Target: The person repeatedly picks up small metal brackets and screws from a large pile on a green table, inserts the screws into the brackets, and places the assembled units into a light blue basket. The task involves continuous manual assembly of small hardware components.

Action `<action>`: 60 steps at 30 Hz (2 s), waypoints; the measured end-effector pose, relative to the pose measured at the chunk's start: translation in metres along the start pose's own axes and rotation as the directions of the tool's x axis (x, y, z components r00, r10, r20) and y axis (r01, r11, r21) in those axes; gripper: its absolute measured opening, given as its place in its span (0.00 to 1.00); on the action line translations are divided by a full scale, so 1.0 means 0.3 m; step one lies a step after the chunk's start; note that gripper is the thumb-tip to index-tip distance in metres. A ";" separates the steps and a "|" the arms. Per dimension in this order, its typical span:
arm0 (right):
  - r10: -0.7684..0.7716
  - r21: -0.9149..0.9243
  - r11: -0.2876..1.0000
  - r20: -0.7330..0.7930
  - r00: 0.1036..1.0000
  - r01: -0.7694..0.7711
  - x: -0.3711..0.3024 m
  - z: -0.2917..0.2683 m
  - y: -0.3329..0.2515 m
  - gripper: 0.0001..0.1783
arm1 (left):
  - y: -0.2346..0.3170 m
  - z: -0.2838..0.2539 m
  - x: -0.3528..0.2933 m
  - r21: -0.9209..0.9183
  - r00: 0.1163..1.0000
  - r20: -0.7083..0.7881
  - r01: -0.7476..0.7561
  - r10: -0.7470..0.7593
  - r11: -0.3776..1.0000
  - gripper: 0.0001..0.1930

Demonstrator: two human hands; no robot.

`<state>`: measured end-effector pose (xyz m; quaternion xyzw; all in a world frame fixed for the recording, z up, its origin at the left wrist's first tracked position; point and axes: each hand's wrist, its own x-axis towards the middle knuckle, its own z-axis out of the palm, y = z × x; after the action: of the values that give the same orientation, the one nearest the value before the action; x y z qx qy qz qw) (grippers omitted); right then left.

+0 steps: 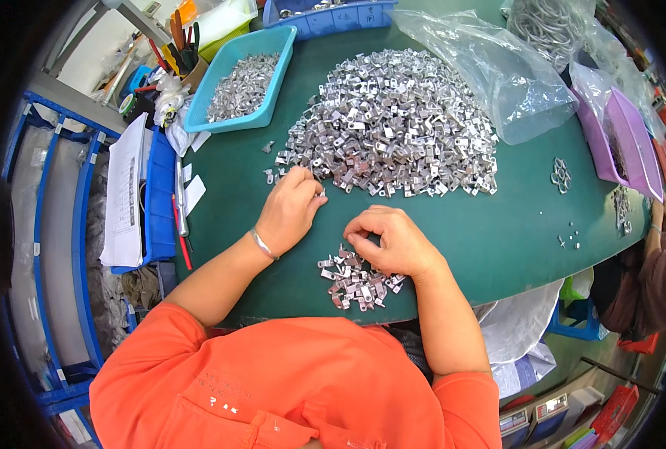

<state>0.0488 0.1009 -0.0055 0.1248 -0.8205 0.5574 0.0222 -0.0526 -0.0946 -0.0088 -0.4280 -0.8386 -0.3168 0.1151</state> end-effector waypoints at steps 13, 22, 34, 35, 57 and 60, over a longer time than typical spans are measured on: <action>-0.420 -0.714 0.694 -0.299 0.857 0.091 0.082 0.059 0.000 0.11 | -0.334 -0.297 0.240 0.387 0.866 -0.494 0.140 0.077 0.912 0.05; -0.377 -0.883 0.468 -0.174 0.910 0.025 0.159 0.034 0.000 0.08 | -0.047 -0.047 -0.020 -0.029 0.994 0.099 0.041 -0.038 0.999 0.12; -0.289 -0.497 0.863 -0.336 0.896 0.092 0.023 0.047 -0.021 0.08 | 0.038 -0.029 -0.070 -0.748 0.768 0.453 0.604 -0.453 0.276 0.08; -0.197 -0.408 0.912 -0.374 0.906 0.030 0.012 0.047 -0.032 0.08 | 0.035 -0.035 -0.069 -0.754 0.743 0.515 0.630 -0.428 0.188 0.08; 0.166 0.452 0.892 -0.377 0.911 0.025 -0.063 0.085 0.016 0.08 | 0.068 -0.021 -0.085 -0.839 0.766 0.513 0.543 -0.387 -0.037 0.11; 0.130 0.395 0.918 -0.382 0.915 0.034 -0.065 0.078 0.006 0.08 | 0.065 -0.019 -0.089 -0.841 0.766 0.514 0.539 -0.386 -0.051 0.11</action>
<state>0.0696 0.0835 -0.0194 -0.0104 -0.6724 0.7247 0.1501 -0.0216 -0.1069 -0.0084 -0.1039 -0.5233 -0.7690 -0.3521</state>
